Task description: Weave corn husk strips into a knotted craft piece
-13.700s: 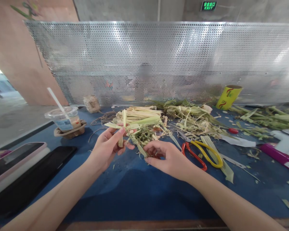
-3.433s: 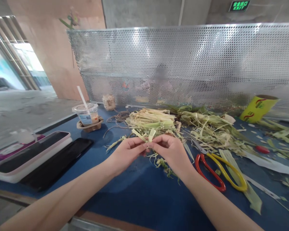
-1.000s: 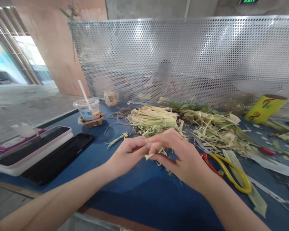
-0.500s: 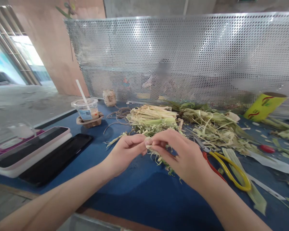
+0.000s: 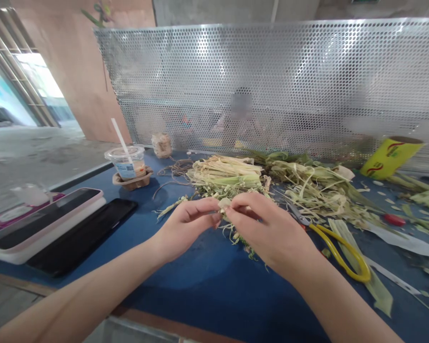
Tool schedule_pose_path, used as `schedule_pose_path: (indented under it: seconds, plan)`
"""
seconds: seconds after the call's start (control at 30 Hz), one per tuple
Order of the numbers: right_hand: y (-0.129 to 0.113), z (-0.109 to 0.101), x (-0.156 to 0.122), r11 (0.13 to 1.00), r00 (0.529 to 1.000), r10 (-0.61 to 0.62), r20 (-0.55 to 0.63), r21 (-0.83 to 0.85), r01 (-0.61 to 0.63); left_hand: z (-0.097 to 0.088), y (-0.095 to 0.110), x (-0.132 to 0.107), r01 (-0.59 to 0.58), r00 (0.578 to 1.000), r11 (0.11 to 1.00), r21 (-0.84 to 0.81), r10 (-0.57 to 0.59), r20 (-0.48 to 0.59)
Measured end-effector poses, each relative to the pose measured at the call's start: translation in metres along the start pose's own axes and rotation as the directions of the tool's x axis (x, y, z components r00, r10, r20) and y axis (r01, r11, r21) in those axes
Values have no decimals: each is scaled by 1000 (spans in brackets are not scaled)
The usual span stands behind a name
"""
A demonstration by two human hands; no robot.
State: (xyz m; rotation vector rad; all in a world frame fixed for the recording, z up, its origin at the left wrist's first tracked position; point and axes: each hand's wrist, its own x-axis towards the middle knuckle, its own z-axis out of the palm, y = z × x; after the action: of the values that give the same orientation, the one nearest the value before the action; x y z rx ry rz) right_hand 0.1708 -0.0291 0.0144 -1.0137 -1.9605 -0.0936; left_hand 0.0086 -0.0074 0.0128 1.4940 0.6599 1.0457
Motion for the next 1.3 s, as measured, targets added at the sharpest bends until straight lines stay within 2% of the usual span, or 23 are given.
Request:
schedule_pose_path:
  seconds: [0.1,0.17,0.27,0.33,0.4,0.5,0.57,0.67,0.77,0.9,1.1,1.2,1.3]
  plan:
    - [3,-2,-3,995,987,100,128,-39,-96,0,1,0,0,1000,999,38,1,-8]
    - [4,-5,-4,992,973,113,200,-84,-98,0,0,0,-8,1000,999,47,8,2]
    - [5,-10,-3,989,973,88,212,-132,-61,-2,-5,0,-17,999,1000,25,16,29]
    - [4,-11,-1,989,978,40,203,-146,-10,-3,-8,0,-54,998,998,34,52,44]
    - [4,-13,1,985,975,-59,213,-145,92,-5,-9,-1,-115,992,989,89,109,66]
    - [3,-15,3,948,939,-264,221,-119,295,-7,-8,-1,-188,980,969,159,176,90]
    - [3,-15,3,930,926,-326,190,-113,351,-7,-7,-1,-220,974,957,191,204,98]
    - [3,-14,3,952,955,-260,146,-127,278,-7,-7,-1,-264,964,922,282,247,93]
    - [5,-12,4,973,970,-183,160,-114,203,-8,-9,0,-302,953,871,388,291,89]
    - [7,-11,5,978,955,-168,244,-83,193,-10,-13,1,-351,935,794,497,330,132]
    - [9,-13,4,988,924,-128,361,-35,151,-12,-12,1,-380,923,696,609,327,203]
    - [9,-12,5,986,940,-144,310,-33,162,-12,-11,1,-419,898,646,638,398,186]
    - [6,-12,7,979,953,-190,236,-28,202,-13,-12,0,-467,840,616,634,533,101]
